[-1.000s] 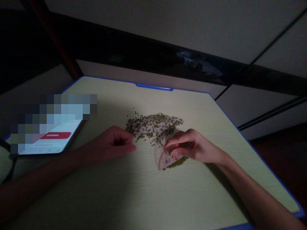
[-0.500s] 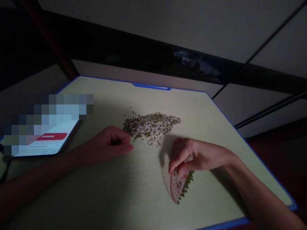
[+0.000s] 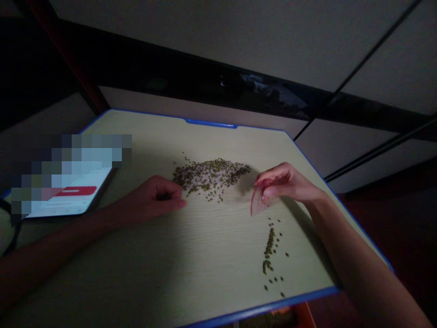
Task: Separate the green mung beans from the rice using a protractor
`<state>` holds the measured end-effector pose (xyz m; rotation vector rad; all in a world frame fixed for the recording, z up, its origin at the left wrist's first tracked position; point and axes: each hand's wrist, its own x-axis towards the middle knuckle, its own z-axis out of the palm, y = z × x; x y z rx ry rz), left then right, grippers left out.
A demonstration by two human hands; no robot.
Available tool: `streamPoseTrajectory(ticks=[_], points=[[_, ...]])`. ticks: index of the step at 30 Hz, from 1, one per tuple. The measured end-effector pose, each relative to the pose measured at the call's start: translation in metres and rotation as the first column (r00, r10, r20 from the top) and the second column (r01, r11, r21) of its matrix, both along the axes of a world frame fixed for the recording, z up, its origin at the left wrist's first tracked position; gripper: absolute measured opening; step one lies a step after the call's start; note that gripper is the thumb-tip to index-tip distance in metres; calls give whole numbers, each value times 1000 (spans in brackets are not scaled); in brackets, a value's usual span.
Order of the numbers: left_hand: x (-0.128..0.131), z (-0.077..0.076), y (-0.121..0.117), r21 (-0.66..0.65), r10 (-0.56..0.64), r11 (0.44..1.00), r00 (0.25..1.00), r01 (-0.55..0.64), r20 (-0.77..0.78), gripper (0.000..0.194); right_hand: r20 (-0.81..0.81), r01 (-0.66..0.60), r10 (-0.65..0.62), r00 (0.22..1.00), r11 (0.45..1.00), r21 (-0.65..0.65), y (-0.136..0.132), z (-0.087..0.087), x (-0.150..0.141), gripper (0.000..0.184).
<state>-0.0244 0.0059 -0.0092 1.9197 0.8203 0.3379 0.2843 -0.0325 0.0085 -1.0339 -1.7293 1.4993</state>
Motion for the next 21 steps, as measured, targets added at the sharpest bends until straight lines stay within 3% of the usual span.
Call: streamPoseTrajectory(ticks=[5, 8, 21], points=[[2, 1, 0, 1, 4, 1000, 1000, -4, -7, 32, 57, 359, -364, 930, 930, 76, 8, -11, 18, 20], [2, 1, 1, 17, -10, 1000, 1000, 10, 9, 33, 115, 423, -439, 891, 895, 141, 10, -18, 23, 22], [4, 5, -4, 111, 14, 994, 999, -20, 50, 31, 205, 417, -451, 868, 889, 189, -10, -22, 17, 24]])
